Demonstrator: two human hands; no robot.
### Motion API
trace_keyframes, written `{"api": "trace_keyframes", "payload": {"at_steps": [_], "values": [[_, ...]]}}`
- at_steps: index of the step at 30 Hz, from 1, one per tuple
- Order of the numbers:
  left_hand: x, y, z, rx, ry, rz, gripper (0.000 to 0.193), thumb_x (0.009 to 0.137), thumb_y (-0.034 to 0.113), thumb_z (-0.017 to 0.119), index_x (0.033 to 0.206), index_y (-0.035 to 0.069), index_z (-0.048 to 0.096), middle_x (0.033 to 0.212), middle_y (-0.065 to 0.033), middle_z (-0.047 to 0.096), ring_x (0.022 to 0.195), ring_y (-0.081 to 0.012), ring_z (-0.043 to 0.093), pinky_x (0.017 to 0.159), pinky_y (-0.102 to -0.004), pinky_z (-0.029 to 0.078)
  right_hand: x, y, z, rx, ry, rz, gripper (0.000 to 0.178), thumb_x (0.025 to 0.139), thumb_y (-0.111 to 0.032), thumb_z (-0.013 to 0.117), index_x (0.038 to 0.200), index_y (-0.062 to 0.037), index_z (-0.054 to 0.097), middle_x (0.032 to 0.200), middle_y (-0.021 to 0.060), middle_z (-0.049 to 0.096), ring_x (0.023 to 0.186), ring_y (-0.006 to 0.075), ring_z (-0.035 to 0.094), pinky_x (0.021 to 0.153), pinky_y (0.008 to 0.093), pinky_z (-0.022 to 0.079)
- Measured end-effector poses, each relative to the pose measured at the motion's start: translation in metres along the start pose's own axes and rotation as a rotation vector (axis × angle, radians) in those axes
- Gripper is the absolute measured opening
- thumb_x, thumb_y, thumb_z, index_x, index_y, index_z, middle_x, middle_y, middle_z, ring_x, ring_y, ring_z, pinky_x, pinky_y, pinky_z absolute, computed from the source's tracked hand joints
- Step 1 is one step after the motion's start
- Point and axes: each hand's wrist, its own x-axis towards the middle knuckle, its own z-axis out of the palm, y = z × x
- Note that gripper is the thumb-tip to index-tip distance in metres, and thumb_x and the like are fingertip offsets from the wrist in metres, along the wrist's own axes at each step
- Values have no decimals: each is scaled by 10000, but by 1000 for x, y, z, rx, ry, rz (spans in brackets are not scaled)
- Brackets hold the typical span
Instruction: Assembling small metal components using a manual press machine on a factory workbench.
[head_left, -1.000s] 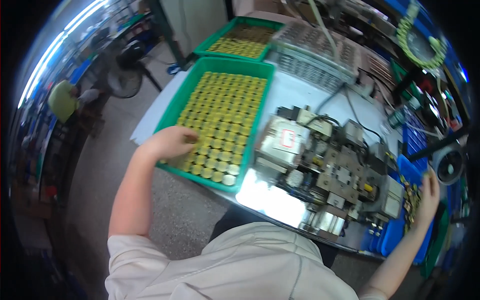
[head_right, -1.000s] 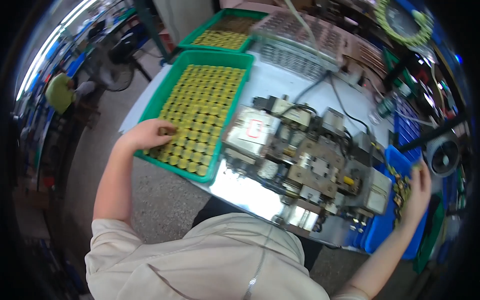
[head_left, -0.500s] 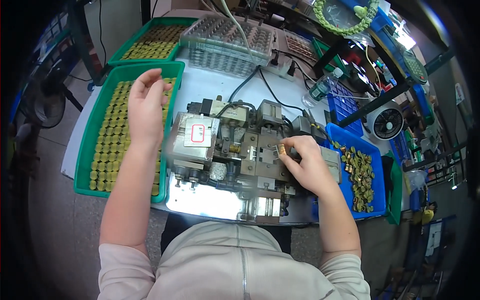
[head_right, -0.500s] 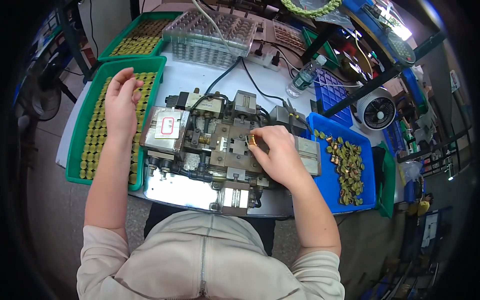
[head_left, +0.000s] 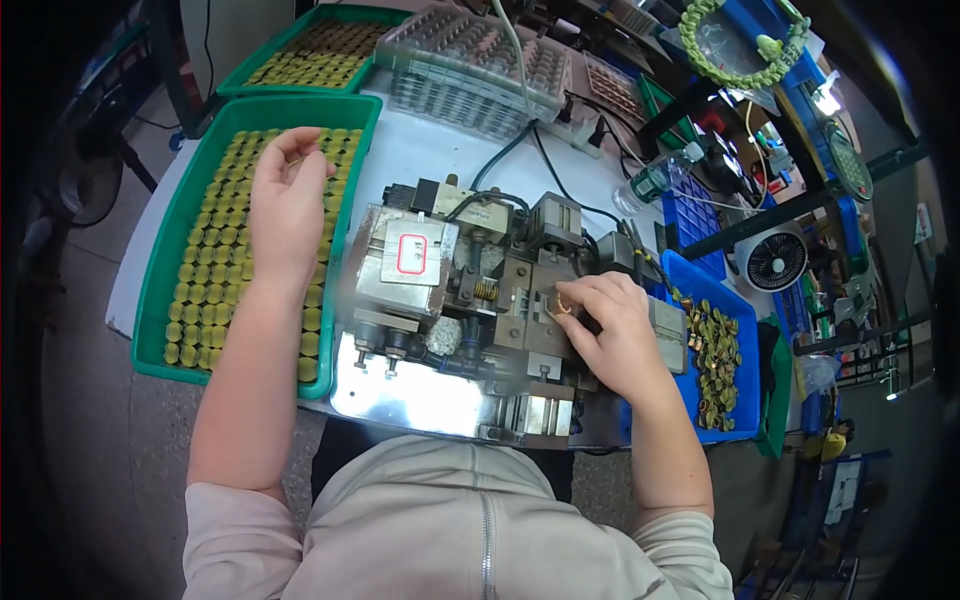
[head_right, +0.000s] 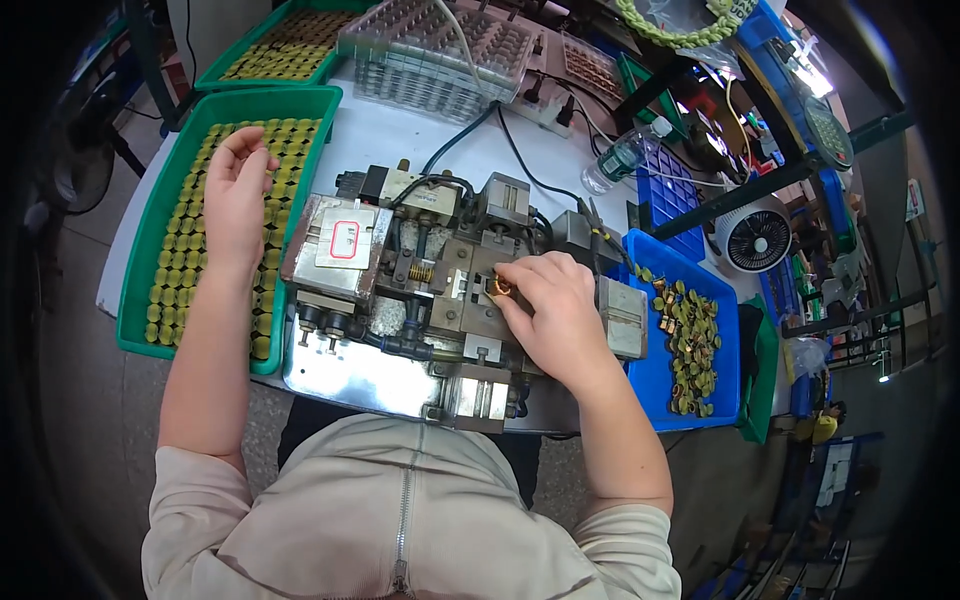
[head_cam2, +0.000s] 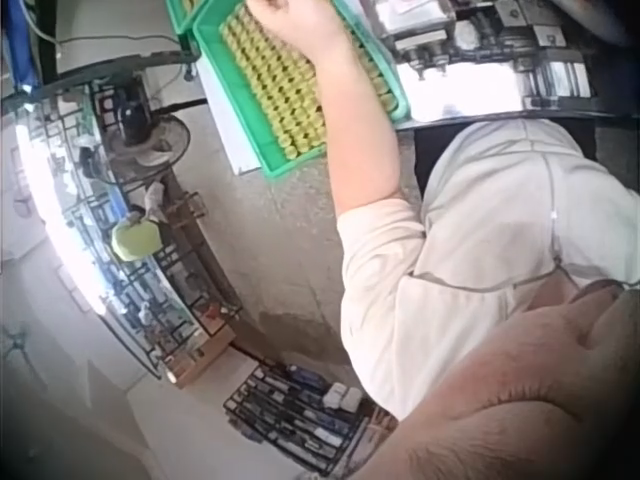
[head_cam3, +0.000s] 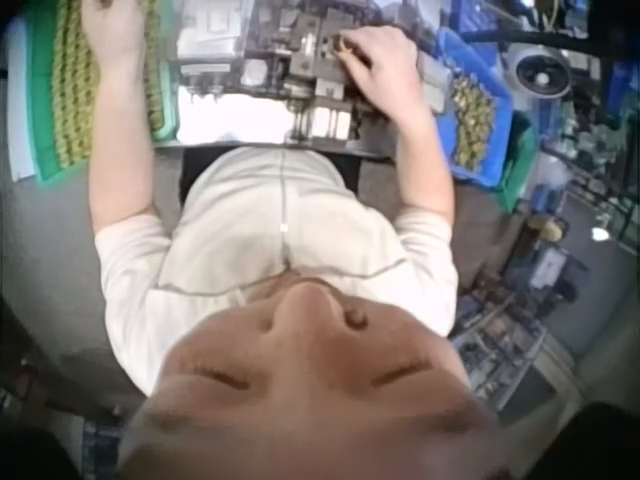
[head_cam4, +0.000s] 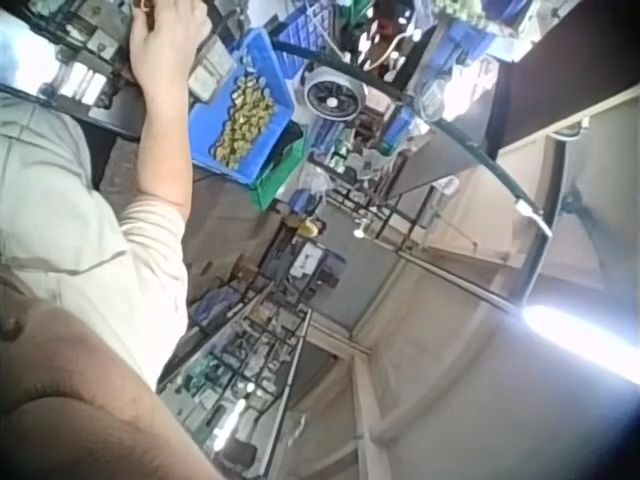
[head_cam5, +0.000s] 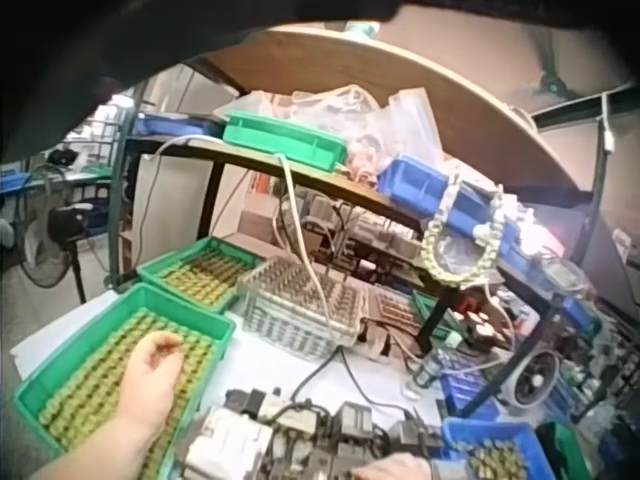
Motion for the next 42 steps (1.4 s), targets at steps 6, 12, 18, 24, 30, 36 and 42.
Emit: {"api": "trace_keyframes", "payload": {"at_steps": [6, 12, 18, 24, 30, 36, 42], "values": [[-5, 5, 2, 11, -44, -21, 250, 948, 46, 524, 1185, -9, 583, 1061, -82, 569, 921, -150, 569, 862, -266, 467, -3, -3, -2, -65, 56, -85, 279, 787, -48, 694, 1065, -66, 705, 1073, 25, 673, 988, 239, 570, 923, 366, 399], [-8, 8, 3, 10, -65, -36, 243, 953, 44, 523, 1182, -12, 584, 1057, -81, 570, 918, -147, 567, 866, -267, 471, -14, -8, 6, -183, 33, -118, 346, 783, -26, 660, 1120, -89, 699, 1143, 9, 652, 1046, 220, 547, 945, 394, 357], [-13, 11, 9, 46, -46, 64, 225, 949, 24, 523, 1161, -16, 588, 1038, -72, 575, 910, -141, 565, 863, -261, 474, -17, 0, 13, -145, 26, -108, 405, 765, -7, 632, 1157, -92, 690, 1186, 3, 636, 1063, 219, 536, 952, 409, 340], [-35, 24, 32, 110, -232, 371, 235, 923, -22, 518, 1138, 25, 600, 1026, -59, 590, 857, -128, 563, 778, -252, 470, -21, -1, 15, -126, 75, -112, 422, 764, -17, 634, 1177, -92, 679, 1192, 11, 633, 1064, 220, 535, 951, 409, 338], [-79, 31, 98, 513, -935, 782, 128, 807, 63, 646, 932, 46, 666, 975, -85, 602, 867, -266, 557, 783, -345, 490, -20, 9, -2, -106, 83, -168, 479, 724, 6, 629, 1189, -97, 666, 1185, 38, 635, 1056, 240, 555, 938, 401, 375], [-93, 7, 117, 777, -1230, 820, 225, 828, 145, 704, 1022, 44, 651, 1017, -83, 606, 976, -286, 556, 885, -363, 478, -36, 92, -74, 45, 645, 122, 292, 766, 49, 568, 1015, -15, 706, 1023, 102, 678, 890, 258, 620, 811, 360, 486], [-99, 17, 126, 839, -1258, 894, 234, 822, 112, 691, 1039, 44, 639, 1017, -110, 598, 936, -304, 556, 839, -379, 497, -79, 208, -75, -300, 359, 768, 248, 863, -148, 572, 1020, -48, 736, 1031, 101, 727, 929, 294, 662, 848, 418, 470]]}}
